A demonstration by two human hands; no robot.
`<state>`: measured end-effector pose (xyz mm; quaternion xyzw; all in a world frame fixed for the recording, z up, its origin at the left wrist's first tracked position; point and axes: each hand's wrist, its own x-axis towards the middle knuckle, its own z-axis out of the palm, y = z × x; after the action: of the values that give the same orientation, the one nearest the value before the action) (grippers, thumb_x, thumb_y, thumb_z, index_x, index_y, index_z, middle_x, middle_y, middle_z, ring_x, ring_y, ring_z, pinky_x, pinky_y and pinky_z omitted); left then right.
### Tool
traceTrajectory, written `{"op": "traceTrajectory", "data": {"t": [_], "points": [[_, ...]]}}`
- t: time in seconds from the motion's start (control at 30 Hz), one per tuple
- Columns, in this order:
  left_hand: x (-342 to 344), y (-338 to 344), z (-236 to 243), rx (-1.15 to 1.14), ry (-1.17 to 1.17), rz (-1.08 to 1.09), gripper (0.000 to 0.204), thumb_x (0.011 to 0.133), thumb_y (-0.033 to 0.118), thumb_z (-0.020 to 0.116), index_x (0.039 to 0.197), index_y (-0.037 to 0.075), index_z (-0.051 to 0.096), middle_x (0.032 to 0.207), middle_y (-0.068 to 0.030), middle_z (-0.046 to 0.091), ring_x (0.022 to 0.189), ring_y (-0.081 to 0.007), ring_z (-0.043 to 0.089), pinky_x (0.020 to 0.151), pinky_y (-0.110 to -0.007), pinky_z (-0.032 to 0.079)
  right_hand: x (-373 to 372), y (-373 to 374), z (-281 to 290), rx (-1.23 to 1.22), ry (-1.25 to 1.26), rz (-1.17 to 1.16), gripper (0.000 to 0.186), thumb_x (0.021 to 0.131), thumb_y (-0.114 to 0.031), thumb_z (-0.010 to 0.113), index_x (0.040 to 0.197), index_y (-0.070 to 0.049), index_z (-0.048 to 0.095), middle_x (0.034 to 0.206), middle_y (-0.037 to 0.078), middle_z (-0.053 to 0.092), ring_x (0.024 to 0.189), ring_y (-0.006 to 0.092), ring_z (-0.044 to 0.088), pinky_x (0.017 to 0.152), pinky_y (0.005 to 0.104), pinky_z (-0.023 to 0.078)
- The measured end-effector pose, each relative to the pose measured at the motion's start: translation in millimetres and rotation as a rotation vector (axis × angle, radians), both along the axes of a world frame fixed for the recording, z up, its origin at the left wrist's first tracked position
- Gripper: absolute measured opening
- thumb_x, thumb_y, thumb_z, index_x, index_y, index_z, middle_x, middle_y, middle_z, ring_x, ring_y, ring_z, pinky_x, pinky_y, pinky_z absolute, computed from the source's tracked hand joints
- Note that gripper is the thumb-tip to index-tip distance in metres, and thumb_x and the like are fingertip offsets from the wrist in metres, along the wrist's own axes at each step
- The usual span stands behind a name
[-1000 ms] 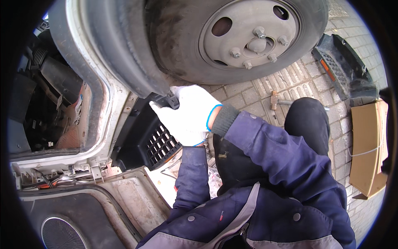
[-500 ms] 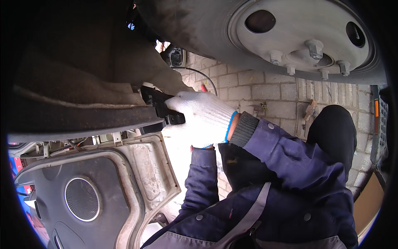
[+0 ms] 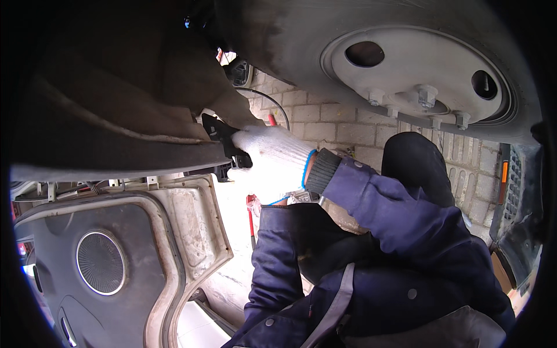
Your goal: The person kneels under a vehicle and repeatedly attempts to fit a black plastic underbody panel into place. They align the panel, press it against the chassis, and use a metal bar to tap or adjust the fit, but the panel is not fully secured by the end of the clip.
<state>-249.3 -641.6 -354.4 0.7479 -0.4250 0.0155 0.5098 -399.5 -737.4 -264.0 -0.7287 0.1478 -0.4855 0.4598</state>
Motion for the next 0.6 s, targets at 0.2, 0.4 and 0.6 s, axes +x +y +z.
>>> {"op": "traceTrajectory", "data": {"t": [0.2,0.4,0.6], "points": [[-13,-1,7,0.002,0.018,0.0,0.092,0.089,0.031,0.083,0.153,-0.011,0.032,0.155,-0.0304,0.037,0.14,-0.0401,0.042,0.117,-0.047,0.035,3,16,20,0.27,0.058,-0.014,0.046,0.09,-0.029,0.068,0.123,0.001,0.059,0.098,0.022,0.07,0.091,0.0414,0.071,0.08,0.0525,0.055],[-18,1,11,0.002,0.011,0.018,0.089,0.089,0.03,0.082,0.152,-0.011,0.034,0.154,-0.0296,0.039,0.138,-0.039,0.044,0.116,-0.046,0.037,1,11,22,0.207,0.031,-0.033,0.058,0.086,-0.021,0.07,0.137,0.001,0.053,0.1,0.021,0.071,0.09,0.0419,0.071,0.079,0.0503,0.057],[-20,-1,13,-0.003,-0.018,0.027,0.085,0.09,0.028,0.082,0.151,-0.011,0.035,0.152,-0.0288,0.041,0.136,-0.0379,0.045,0.114,-0.045,0.038,2,2,12,0.129,-0.068,-0.032,0.042,0.083,-0.022,0.072,0.12,-0.002,0.063,0.095,0.022,0.073,0.087,0.0423,0.075,0.075,0.053,0.06]]}}
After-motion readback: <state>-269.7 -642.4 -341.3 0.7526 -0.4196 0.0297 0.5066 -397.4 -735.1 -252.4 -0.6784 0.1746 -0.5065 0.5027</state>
